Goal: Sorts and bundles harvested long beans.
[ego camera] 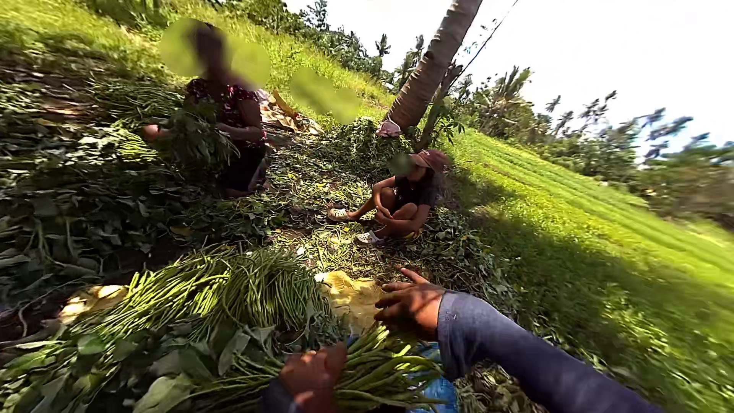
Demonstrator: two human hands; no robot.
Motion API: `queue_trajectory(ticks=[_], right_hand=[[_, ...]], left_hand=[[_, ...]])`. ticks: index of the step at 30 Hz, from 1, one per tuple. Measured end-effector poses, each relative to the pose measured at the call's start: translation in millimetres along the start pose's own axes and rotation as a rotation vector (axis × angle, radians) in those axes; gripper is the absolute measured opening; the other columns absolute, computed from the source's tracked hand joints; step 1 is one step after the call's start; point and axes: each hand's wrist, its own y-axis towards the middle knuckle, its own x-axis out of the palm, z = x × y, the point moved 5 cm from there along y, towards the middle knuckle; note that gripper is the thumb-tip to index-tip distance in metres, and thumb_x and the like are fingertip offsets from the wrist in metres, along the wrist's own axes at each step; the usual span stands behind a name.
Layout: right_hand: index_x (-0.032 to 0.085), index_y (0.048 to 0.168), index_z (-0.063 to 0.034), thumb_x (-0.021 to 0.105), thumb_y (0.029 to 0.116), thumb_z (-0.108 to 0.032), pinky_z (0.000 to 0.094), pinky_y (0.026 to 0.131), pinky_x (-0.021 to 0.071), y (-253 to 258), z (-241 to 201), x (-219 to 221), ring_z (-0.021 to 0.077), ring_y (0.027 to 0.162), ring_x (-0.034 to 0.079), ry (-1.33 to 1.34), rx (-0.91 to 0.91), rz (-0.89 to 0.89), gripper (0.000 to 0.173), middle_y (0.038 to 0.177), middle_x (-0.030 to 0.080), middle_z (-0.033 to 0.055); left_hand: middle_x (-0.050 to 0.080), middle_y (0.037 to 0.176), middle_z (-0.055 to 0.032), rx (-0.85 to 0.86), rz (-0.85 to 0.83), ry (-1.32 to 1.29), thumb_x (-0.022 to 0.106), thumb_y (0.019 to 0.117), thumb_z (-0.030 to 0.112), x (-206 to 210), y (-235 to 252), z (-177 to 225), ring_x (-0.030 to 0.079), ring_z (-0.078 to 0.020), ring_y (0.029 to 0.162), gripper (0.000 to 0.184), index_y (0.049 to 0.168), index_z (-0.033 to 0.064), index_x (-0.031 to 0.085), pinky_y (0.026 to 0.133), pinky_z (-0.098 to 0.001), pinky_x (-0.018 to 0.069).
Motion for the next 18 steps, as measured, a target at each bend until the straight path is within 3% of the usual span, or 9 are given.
queue_trajectory(ticks=[3,5,6,8,11,13,16,18], right_hand=[[0.062,0.143,-0.0203,0.057,0.105,-0.019,0.0657,0.124,0.0095,-38.7,15.1,15.5,0.0339,0.146,0.043,0.129,0.055,-0.084,0.039,0.145,0.06,0.0144],[0.056,0.149,-0.0199,0.055,0.1067,-0.02,0.0565,0.123,0.0241,-60.9,14.0,16.3,0.0325,0.144,0.045,0.251,0.095,-0.13,0.042,0.151,0.053,0.0164],[0.054,0.151,-0.0175,0.054,0.1072,-0.021,0.0511,0.121,0.0319,-70.0,12.4,17.4,0.0318,0.144,0.045,0.348,0.113,-0.132,0.044,0.154,0.048,0.0175],[0.05,0.153,-0.0134,0.057,0.1062,-0.024,0.0485,0.119,0.0349,-79.8,13.2,34.1,0.0321,0.146,0.042,0.496,0.13,-0.105,0.049,0.159,0.041,0.0195],[0.043,0.156,-0.0074,0.072,0.0968,-0.031,0.0584,0.116,0.0377,-71.4,20.0,87.3,0.0409,0.144,0.044,0.417,0.068,-0.025,0.07,0.158,0.041,0.0261],[0.038,0.158,-0.0073,0.075,0.0949,-0.029,0.0623,0.111,0.0414,-62.1,21.0,106.1,0.0436,0.138,0.05,0.352,0.087,-0.026,0.077,0.156,0.042,0.0263],[0.033,0.161,-0.0122,0.066,0.1003,-0.021,0.0655,0.104,0.0443,-52.3,22.5,106.0,0.0455,0.132,0.054,0.187,0.201,-0.139,0.07,0.158,0.042,0.0223],[0.043,0.155,-0.0111,0.055,0.1043,-0.017,0.0657,0.101,0.0458,-45.0,32.5,114.1,0.0456,0.126,0.059,0.08,0.168,-0.009,0.052,0.148,0.053,0.0228]], left_hand=[[0.074,0.099,-0.0248,0.257,0.177,0.009,0.087,0.0703,0.014,0.0,0.7,23.0,0.073,-0.0454,0.09,0.058,0.123,-0.0017,0.068,0.082,-0.063,0.0558],[0.074,0.091,-0.0224,0.369,0.276,0.036,0.085,0.07,0.012,0.1,3.1,33.8,0.073,-0.0429,0.082,0.049,0.114,-0.0014,0.07,0.076,-0.0598,0.0575],[0.074,0.091,-0.0226,0.397,0.273,0.045,0.085,0.0709,0.012,0.6,4.6,37.5,0.073,-0.0431,0.083,0.047,0.113,-0.0015,0.07,0.076,-0.06,0.0574],[0.074,0.097,-0.0247,0.423,0.185,0.048,0.085,0.0729,0.01,8.3,7.2,38.5,0.072,-0.0452,0.088,0.048,0.116,-0.0023,0.07,0.082,-0.0623,0.0557],[0.073,0.098,-0.0252,0.487,0.143,0.051,0.083,0.0719,0.004,28.6,7.3,28.0,0.072,-0.0459,0.089,0.049,0.119,-0.0034,0.069,0.083,-0.0628,0.0562],[0.073,0.098,-0.0244,0.509,0.129,0.091,0.082,0.073,0.004,30.7,7.7,27.5,0.072,-0.0454,0.088,0.047,0.118,-0.003,0.069,0.08,-0.0617,0.0568],[0.073,0.099,-0.0244,0.562,0.134,0.157,0.081,0.074,0.004,31.8,7.6,33.4,0.072,-0.0452,0.087,0.046,0.118,-0.0036,0.069,0.078,-0.0602,0.0571],[0.074,0.098,-0.0236,0.609,0.192,0.149,0.079,0.0737,0.004,36.2,8.9,27.9,0.073,-0.0434,0.087,0.045,0.116,-0.0049,0.068,0.078,-0.0582,0.0578]])
